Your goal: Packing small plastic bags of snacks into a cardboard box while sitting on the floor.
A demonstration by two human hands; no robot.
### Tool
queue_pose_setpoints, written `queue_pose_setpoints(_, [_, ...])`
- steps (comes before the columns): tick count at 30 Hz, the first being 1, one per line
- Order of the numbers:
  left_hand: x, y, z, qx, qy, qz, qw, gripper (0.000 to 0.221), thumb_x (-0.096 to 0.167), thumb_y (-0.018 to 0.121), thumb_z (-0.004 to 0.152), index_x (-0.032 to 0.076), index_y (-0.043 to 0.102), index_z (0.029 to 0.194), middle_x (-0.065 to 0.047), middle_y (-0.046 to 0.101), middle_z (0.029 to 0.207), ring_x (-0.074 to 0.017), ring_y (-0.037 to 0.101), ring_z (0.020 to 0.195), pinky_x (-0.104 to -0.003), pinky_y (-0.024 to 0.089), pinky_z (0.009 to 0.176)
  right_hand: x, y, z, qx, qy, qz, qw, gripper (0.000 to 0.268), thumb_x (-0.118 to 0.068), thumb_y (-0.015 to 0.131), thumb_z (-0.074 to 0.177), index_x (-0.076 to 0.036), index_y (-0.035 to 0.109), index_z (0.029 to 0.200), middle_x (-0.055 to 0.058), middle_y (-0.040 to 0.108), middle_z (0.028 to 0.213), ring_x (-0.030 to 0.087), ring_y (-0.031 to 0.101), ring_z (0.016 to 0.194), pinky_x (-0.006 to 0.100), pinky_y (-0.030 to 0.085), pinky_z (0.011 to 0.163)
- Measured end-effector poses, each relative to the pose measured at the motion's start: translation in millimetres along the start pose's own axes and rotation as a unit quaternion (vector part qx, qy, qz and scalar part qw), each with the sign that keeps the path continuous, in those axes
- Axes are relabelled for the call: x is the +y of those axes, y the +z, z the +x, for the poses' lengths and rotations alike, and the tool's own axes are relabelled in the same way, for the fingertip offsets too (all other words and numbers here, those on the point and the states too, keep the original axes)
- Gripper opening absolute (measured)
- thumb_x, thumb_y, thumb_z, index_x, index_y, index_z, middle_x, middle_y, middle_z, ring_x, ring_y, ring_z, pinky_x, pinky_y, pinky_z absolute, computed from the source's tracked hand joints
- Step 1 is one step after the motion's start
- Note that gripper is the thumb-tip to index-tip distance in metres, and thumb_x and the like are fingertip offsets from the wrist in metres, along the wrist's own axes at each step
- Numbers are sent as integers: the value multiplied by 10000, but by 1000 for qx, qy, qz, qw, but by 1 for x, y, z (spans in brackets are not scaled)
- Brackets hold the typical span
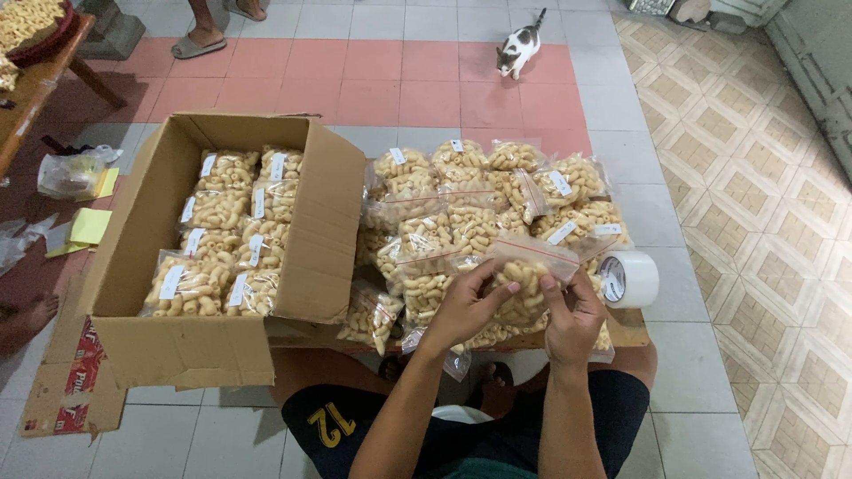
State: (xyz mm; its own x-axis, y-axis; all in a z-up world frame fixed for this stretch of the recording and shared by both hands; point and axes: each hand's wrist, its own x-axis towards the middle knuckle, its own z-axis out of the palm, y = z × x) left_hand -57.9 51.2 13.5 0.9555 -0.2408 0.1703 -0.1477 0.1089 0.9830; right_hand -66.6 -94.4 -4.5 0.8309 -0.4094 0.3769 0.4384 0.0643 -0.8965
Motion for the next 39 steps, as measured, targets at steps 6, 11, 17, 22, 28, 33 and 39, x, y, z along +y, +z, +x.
queue_pose_setpoints(6, [5, 8, 7, 15, 6, 16, 1000, 235, 194, 653, 970, 46, 698, 1146, -122, 675, 775, -133, 561, 727, -331, 503, 685, -5, -1, 1, -2, -10, -22, 1000, 74, -60, 689, 925, 7, 718, 941, 121, 590, 861, 174, 531, 902, 400, 444, 865])
queue_pose_setpoints(11, [8, 10, 6, 21, 21, 14, 999, 175, 158, 679, 949, 38, 695, 1077, -133, 674, 755, -157, 612, 703, -333, 505, 676, 4, -4, -3, -8, -10, 14, 1000, 145, -28, 671, 919, 33, 700, 1048, 112, 604, 891, 157, 524, 925, 399, 454, 869])
queue_pose_setpoints(17, [4, 15, 4, -11, 27, 19, 999, 145, 150, 650, 970, 40, 677, 1061, -159, 665, 785, -220, 640, 774, -378, 511, 726, 50, -34, -11, 6, 11, 36, 999, 200, 29, 702, 853, 37, 689, 1052, 146, 683, 915, 174, 584, 889, 418, 490, 830])
queue_pose_setpoints(22, [0, 24, 9, -17, 70, -17, 997, 157, 168, 578, 1023, 54, 685, 1027, -186, 707, 1000, -290, 665, 1008, -467, 514, 878, 30, -25, -4, 18, -1, 53, 998, 181, 44, 733, 818, 0, 662, 979, 116, 664, 886, 156, 595, 888, 388, 494, 840])
queue_pose_setpoints(28, [15, 25, 6, 47, 72, -13, 996, 218, 160, 549, 1039, 57, 721, 953, -143, 673, 770, -190, 603, 731, -391, 520, 708, 20, -16, -6, 17, -19, 46, 999, 136, 47, 756, 802, -8, 676, 897, 140, 685, 821, 187, 655, 844, 365, 508, 800])
queue_pose_setpoints(33, [21, 19, 3, 86, 55, 41, 994, 235, 161, 650, 965, 48, 670, 760, -103, 568, 562, -132, 495, 577, -315, 422, 547, 29, -17, -10, 8, -27, 62, 998, 283, 22, 716, 840, 69, 632, 1106, 214, 717, 962, 288, 689, 1017, 445, 513, 925])
queue_pose_setpoints(39, [27, 16, -1, 63, 63, 37, 995, 221, 147, 542, 1024, 34, 719, 955, -181, 701, 761, -181, 617, 728, -369, 507, 666, 8, -10, -2, -18, -51, 50, 997, 109, 63, 716, 841, 66, 676, 942, 203, 675, 806, 248, 685, 821, 399, 536, 749])
